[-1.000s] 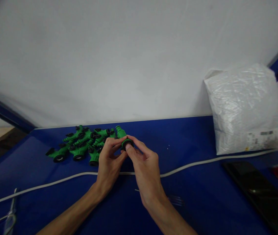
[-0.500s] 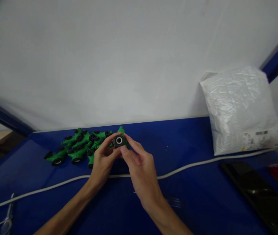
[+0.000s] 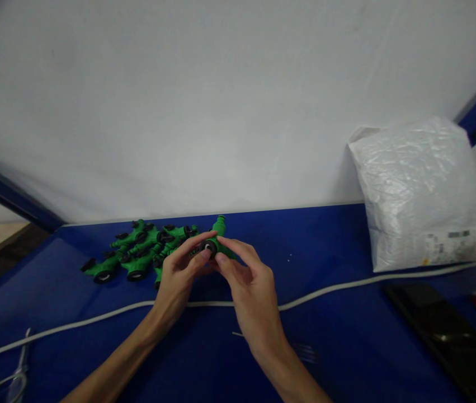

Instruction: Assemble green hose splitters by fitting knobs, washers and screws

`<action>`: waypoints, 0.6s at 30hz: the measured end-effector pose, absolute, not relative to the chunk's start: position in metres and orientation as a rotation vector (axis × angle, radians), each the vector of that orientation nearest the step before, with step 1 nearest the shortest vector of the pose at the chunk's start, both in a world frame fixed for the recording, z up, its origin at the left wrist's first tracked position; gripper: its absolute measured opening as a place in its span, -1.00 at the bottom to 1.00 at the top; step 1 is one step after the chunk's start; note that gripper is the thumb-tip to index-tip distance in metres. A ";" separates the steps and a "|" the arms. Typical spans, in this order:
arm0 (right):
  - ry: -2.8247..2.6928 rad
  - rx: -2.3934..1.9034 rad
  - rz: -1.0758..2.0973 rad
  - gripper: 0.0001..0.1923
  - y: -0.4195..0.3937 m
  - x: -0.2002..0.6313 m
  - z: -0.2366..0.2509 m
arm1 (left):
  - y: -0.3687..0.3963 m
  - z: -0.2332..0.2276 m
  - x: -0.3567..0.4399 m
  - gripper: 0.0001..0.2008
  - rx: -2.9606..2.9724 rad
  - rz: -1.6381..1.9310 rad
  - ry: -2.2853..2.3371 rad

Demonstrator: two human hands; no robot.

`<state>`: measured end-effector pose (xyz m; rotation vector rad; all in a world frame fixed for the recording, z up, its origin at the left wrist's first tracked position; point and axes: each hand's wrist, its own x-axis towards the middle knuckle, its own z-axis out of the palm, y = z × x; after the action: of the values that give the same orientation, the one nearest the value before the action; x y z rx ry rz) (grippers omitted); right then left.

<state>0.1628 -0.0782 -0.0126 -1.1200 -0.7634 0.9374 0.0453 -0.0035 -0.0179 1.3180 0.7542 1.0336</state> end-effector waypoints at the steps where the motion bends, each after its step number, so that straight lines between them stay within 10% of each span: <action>1: -0.772 -1.115 0.928 -0.68 -0.078 0.163 -0.013 | -0.002 -0.018 0.045 -0.63 1.322 1.032 0.754; 18: -0.748 -1.037 0.895 -0.77 -0.078 0.163 -0.017 | 0.004 -0.019 0.040 -0.65 1.421 0.990 0.795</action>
<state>0.1631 -0.0779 -0.0167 -1.0367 -0.7481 0.8946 0.0400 0.0036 -0.0191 1.4209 0.7955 0.9897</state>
